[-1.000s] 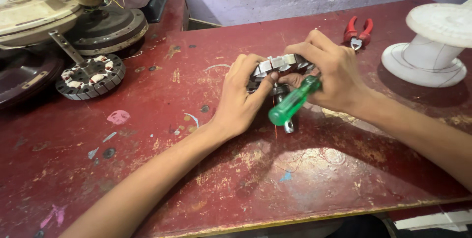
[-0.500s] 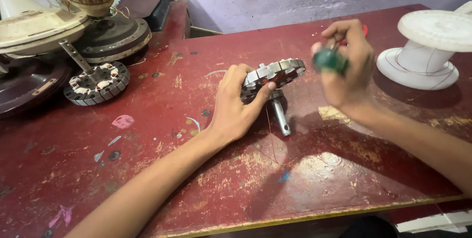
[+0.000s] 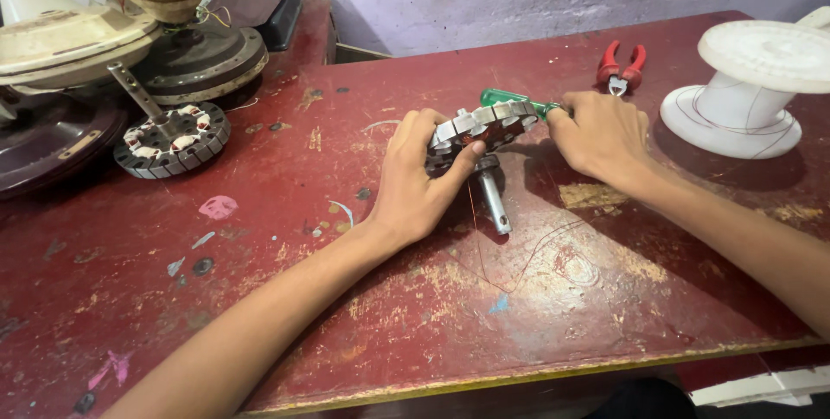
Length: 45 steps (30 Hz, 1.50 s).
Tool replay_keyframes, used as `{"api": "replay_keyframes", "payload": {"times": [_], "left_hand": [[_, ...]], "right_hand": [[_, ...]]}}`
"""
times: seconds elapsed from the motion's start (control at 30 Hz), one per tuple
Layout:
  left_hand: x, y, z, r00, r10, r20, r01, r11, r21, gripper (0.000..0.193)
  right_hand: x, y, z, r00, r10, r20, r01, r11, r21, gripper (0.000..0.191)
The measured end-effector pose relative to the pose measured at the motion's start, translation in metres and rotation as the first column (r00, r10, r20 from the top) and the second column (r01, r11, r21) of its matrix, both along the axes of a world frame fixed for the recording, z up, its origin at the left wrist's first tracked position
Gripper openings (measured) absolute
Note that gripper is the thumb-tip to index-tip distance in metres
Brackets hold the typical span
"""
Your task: The person winds copper wire around a motor armature using a green-handled screwdriver to guide and pack the wire into slots. They repeatedly adjust the wire with their fingers and the screwdriver to ensure tight placement.
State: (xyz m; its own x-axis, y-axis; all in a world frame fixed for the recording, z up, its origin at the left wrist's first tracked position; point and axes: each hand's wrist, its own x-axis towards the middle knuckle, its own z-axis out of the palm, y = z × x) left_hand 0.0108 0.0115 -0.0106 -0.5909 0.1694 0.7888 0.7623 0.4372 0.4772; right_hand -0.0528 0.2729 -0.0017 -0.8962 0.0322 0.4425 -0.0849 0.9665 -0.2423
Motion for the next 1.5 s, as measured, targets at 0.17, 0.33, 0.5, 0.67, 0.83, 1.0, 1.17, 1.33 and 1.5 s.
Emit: {"api": "replay_keyframes", "payload": {"times": [0.17, 0.33, 0.5, 0.67, 0.83, 1.0, 1.17, 1.33, 1.5], "left_hand": [[0.0, -0.001, -0.001, 1.0, -0.003, 0.001, 0.003, 1.0, -0.002, 0.033], [0.0, -0.001, -0.001, 1.0, -0.007, -0.009, 0.007, 1.0, -0.006, 0.033], [0.0, -0.001, -0.001, 1.0, -0.002, 0.006, 0.002, 1.0, -0.013, 0.034], [-0.001, -0.002, -0.001, 1.0, -0.012, -0.017, 0.012, 1.0, -0.012, 0.032], [-0.001, -0.002, -0.001, 1.0, -0.013, 0.0, 0.013, 1.0, -0.006, 0.03], [-0.002, -0.003, -0.002, 1.0, -0.023, -0.019, 0.023, 1.0, -0.007, 0.029], [-0.003, -0.002, -0.002, 1.0, -0.015, -0.027, 0.015, 1.0, -0.008, 0.029], [-0.003, -0.002, -0.001, 0.999, -0.016, -0.031, 0.015, 1.0, -0.008, 0.029], [-0.002, -0.002, 0.001, 1.0, -0.02, 0.004, 0.02, 1.0, -0.017, 0.029]], "right_hand": [[-0.002, 0.0, -0.004, 0.997, 0.08, -0.021, -0.079, 0.995, 0.053, 0.032], [-0.011, 0.007, -0.012, 0.981, 0.194, -0.032, -0.19, 0.977, 0.1, 0.03], [-0.022, 0.016, -0.018, 0.97, 0.244, -0.018, -0.238, 0.957, 0.169, 0.029], [-0.029, 0.02, -0.021, 0.939, 0.333, -0.083, -0.314, 0.932, 0.182, 0.026], [-0.032, 0.022, -0.023, 0.925, 0.367, -0.095, -0.347, 0.921, 0.177, 0.024], [-0.037, 0.025, -0.023, 0.918, 0.387, -0.081, -0.374, 0.917, 0.141, 0.021], [-0.034, 0.023, -0.019, 0.931, 0.362, -0.056, -0.353, 0.927, 0.127, 0.02], [-0.028, 0.017, -0.01, 0.961, 0.275, 0.035, -0.276, 0.959, 0.065, 0.023], [-0.023, 0.015, -0.005, 0.969, 0.243, 0.048, -0.247, 0.963, 0.105, 0.022]]}}
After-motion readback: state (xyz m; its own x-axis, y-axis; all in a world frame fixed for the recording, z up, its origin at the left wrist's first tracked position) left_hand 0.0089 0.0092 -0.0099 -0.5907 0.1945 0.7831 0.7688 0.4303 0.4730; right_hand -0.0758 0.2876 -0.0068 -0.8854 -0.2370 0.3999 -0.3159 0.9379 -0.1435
